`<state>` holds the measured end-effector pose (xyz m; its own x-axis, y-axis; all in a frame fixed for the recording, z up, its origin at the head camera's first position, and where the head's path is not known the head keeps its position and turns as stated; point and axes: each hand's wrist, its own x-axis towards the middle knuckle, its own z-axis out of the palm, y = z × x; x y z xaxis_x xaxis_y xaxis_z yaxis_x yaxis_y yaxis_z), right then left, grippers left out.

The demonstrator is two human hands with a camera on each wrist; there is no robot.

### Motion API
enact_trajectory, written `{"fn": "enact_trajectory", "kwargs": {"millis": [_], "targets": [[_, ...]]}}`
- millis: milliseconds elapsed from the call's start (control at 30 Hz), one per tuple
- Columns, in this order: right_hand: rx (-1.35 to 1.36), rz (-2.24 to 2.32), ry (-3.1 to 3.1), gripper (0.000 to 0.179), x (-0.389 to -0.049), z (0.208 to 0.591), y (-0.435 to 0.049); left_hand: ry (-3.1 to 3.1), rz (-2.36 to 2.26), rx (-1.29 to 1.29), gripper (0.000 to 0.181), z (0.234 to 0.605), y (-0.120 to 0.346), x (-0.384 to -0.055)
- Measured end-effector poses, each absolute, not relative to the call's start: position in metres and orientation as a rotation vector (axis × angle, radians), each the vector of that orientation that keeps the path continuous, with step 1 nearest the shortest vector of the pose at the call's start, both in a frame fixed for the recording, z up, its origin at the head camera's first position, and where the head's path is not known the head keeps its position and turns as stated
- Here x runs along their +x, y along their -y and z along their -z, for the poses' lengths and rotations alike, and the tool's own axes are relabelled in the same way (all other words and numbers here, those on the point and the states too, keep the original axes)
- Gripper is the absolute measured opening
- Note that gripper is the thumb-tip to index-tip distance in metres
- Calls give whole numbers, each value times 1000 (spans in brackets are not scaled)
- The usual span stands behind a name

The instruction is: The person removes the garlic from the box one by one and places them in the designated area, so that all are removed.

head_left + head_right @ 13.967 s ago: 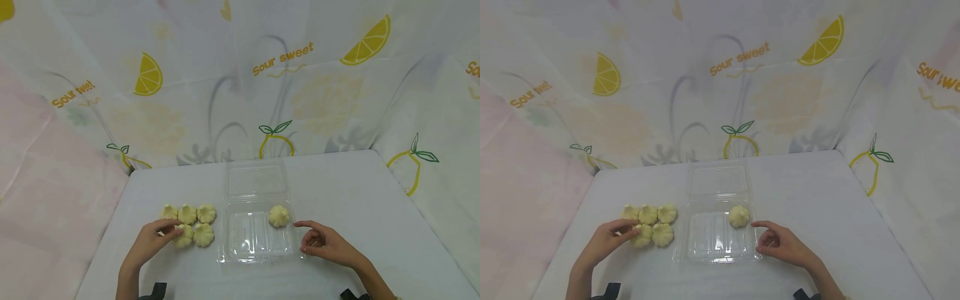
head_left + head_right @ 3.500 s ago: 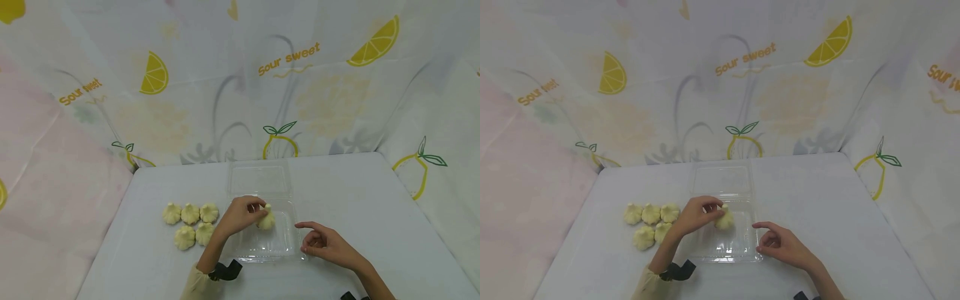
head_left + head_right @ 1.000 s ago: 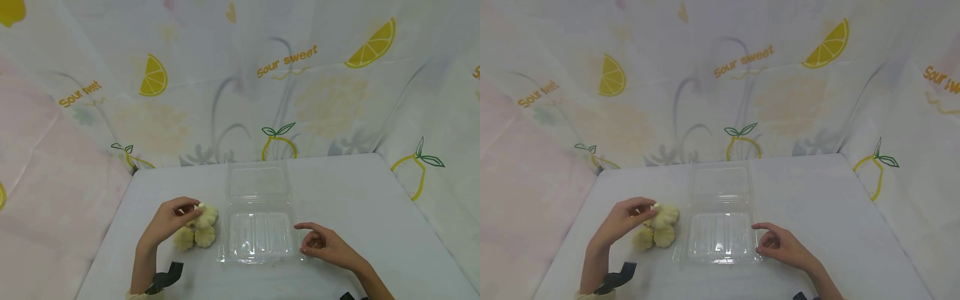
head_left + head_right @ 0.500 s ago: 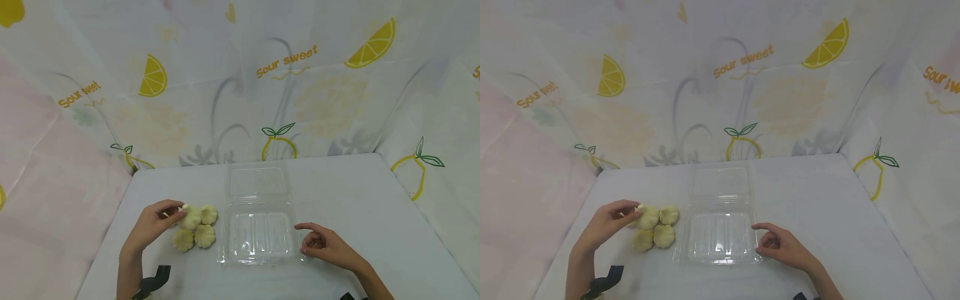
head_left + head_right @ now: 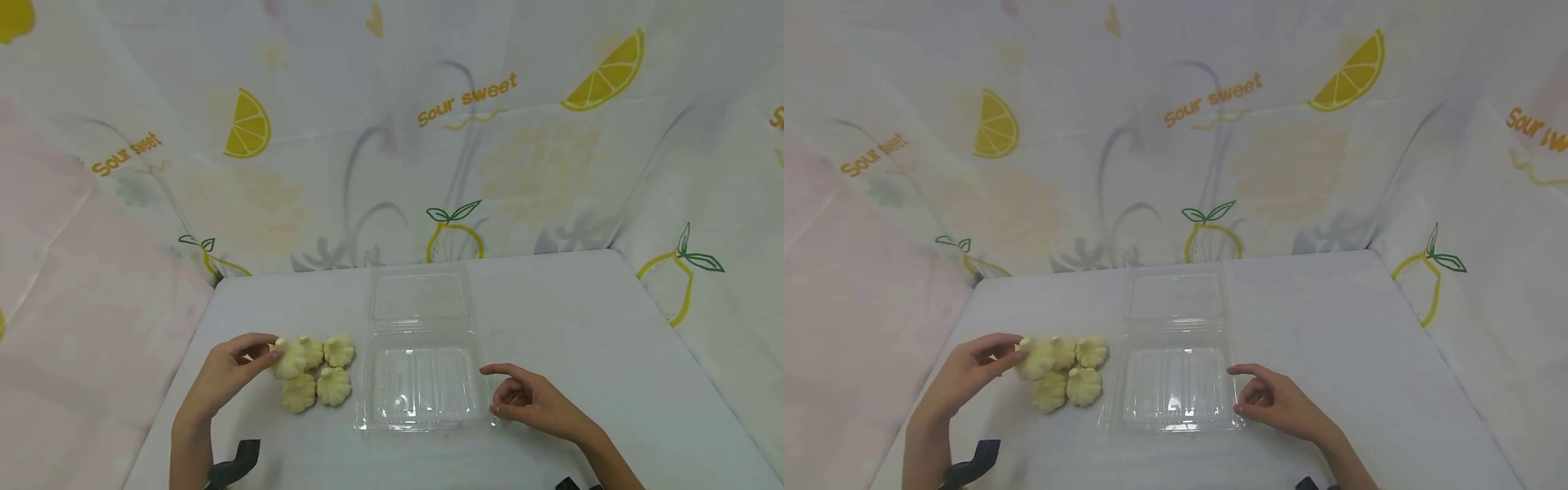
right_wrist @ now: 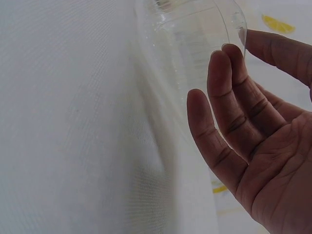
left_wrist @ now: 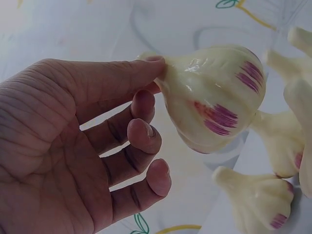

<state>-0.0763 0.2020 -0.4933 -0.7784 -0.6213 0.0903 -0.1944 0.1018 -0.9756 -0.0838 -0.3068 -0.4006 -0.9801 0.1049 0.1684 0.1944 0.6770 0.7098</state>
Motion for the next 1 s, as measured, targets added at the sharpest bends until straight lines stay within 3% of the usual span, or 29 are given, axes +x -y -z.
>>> {"fn": "enact_trajectory", "kwargs": {"millis": [733,1000], "targets": [[-802,1704,-2067,54,-76,494,-202,2820,1153,-72,26,414,333,-76],[-779,1717,-2050,54,-76,495,-202,2919,1151,99,38,419,339,-76]]}}
